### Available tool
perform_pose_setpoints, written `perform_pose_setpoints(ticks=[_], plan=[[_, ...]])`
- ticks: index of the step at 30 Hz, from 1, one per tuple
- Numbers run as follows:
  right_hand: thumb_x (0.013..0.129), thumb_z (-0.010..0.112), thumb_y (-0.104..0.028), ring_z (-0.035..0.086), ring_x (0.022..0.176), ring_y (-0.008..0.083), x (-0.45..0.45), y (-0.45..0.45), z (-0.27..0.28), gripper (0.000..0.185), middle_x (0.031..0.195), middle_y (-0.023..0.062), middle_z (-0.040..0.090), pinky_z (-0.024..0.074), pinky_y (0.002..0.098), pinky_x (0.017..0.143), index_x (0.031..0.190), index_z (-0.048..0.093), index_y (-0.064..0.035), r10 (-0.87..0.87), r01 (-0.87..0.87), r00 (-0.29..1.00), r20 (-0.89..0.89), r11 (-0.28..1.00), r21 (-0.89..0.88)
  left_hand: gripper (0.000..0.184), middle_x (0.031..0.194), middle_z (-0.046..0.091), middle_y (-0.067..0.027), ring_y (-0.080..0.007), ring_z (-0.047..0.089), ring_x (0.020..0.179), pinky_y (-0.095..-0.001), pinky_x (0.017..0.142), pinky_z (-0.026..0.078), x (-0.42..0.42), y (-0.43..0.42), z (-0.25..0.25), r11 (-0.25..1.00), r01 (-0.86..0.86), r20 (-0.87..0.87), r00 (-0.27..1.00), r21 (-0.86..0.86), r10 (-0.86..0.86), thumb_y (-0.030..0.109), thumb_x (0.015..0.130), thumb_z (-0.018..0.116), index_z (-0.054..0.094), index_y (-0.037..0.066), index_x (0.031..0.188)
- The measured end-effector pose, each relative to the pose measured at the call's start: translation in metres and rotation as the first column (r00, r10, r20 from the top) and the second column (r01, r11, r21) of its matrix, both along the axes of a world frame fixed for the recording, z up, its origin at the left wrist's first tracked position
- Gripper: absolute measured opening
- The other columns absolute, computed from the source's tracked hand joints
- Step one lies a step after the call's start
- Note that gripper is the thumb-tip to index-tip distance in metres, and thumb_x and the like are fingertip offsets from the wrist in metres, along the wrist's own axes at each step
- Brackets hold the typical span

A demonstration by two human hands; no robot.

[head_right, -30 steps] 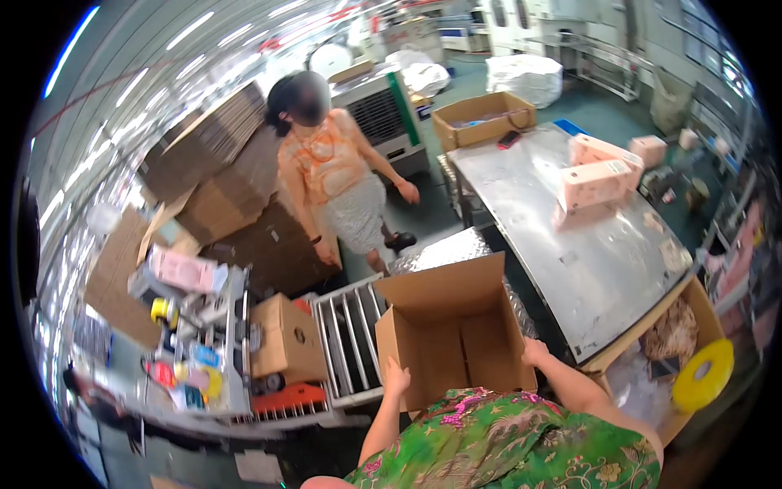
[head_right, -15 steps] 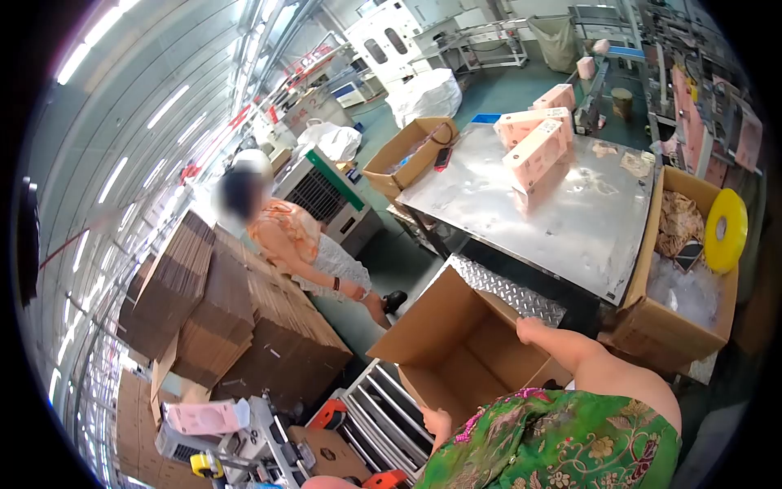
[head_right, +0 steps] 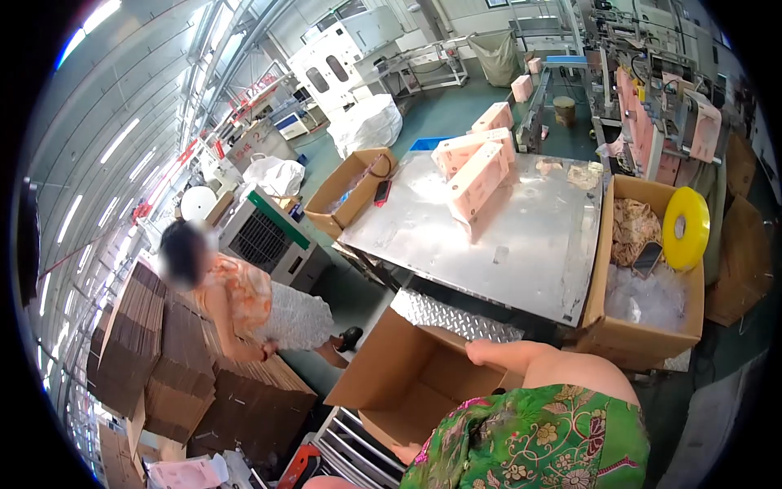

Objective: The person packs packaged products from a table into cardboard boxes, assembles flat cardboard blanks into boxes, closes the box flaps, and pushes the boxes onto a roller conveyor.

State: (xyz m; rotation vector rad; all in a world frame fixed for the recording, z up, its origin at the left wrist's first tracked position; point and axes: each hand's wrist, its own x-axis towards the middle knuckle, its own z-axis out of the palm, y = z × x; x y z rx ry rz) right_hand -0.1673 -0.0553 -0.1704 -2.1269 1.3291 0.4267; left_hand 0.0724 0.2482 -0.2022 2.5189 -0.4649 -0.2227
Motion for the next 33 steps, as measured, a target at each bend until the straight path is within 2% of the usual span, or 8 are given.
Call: perform_pose_setpoints(ticks=[1,2,4,5,8,11,16,33], plan=[[0.081,0.064,-0.019,0.064,0.109,0.0345,0.002,-0.006,-0.007,0.046,0.116,0.0174,0.066,0.0525,0.0487,0.086,0.124,0.056,-0.0054,-0.031,0.034,0.999,0.044,0.997,-0.065,0.061,0.128,0.049,-0.0326,-0.047,0.045,0.123,-0.0487,0.104,0.036,-0.004,-0.006,0.006,0.999,-0.049,-0.066,0.997,0.011,0.049,0.001,0.08,0.061,0.036,-0.009,0.135],[0.08,0.065,-0.019,0.065,0.107,0.0335,0.002,-0.019,-0.008,0.042,0.113,0.0158,0.067,0.0531,0.0482,0.084,0.119,0.06,-0.0063,0.05,-0.05,0.998,-0.024,0.998,-0.026,0.058,0.125,0.051,-0.0327,-0.0481,0.048,0.119,-0.0498,0.102,0.038,0.009,-0.004,-0.034,0.996,-0.022,0.065,0.997,-0.086,0.027,0.002,0.078,0.059,0.04,-0.008,0.131],[0.077,0.066,-0.019,0.067,0.103,0.0315,0.016,-0.039,-0.021,0.034,0.109,0.0128,0.07,0.0544,0.0473,0.08,0.109,0.068,-0.0082,0.257,-0.251,0.957,-0.132,0.966,0.064,0.055,0.123,0.053,-0.0316,-0.0477,0.051,0.116,-0.0507,0.1,0.04,-0.001,-0.013,-0.034,1.0,-0.016,0.042,0.999,0.016,0.015,0.004,0.077,0.059,0.042,-0.006,0.129],[0.073,0.068,-0.019,0.069,0.097,0.0292,0.011,-0.034,-0.013,0.024,0.102,0.0096,0.072,0.0553,0.0457,0.076,0.095,0.074,-0.0104,0.198,-0.203,0.977,-0.085,0.977,-0.06,0.054,0.122,0.054,-0.031,-0.0475,0.052,0.114,-0.0512,0.098,0.041,-0.002,-0.017,-0.031,0.997,-0.04,0.034,0.999,0.064,0.038,0.005,0.077,0.059,0.043,-0.005,0.128],[0.077,0.069,-0.018,0.067,0.104,0.032,0.007,-0.038,0.012,0.037,0.113,0.0167,0.068,0.0526,0.0457,0.086,0.11,0.066,-0.0017,0.145,-0.143,0.987,-0.072,0.989,0.034,0.052,0.119,0.057,-0.0292,-0.0468,0.056,0.11,-0.0526,0.094,0.044,-0.003,-0.035,-0.001,0.971,-0.14,-0.009,0.99,0.193,0.144,0.008,0.075,0.058,0.047,-0.002,0.125],[0.078,0.069,-0.017,0.066,0.105,0.0351,0.013,-0.033,0.007,0.046,0.114,0.0214,0.067,0.0516,0.0454,0.089,0.119,0.056,0.0007,0.039,-0.042,0.999,-0.037,0.995,-0.095,0.051,0.122,0.058,-0.023,-0.0407,0.059,0.111,-0.0503,0.094,0.047,-0.016,-0.049,0.041,0.947,-0.2,-0.058,0.974,0.252,0.221,0.01,0.077,0.06,0.049,0.004,0.127],[0.078,0.069,-0.015,0.066,0.106,0.0334,0.022,-0.04,-0.011,0.045,0.112,0.019,0.068,0.0519,0.0439,0.088,0.118,0.054,-0.0007,0.008,-0.011,1.0,-0.023,0.993,-0.116,0.048,0.121,0.061,-0.0152,-0.0352,0.062,0.108,-0.0486,0.09,0.049,-0.011,-0.058,0.032,0.9,-0.274,0.025,0.959,0.339,0.283,0.014,0.079,0.062,0.051,0.012,0.126],[0.085,0.059,-0.01,0.067,0.103,0.0332,0.025,-0.042,-0.025,0.024,0.106,0.0196,0.069,0.0532,0.0433,0.086,0.108,0.057,-0.0034,-0.019,0.014,0.999,-0.031,0.984,-0.179,0.05,0.117,0.061,-0.0185,-0.038,0.062,0.105,-0.0511,0.087,0.05,-0.009,-0.057,0.039,0.926,-0.24,0.031,0.97,0.29,0.242,0.016,0.08,0.064,0.049,0.007,0.128]])
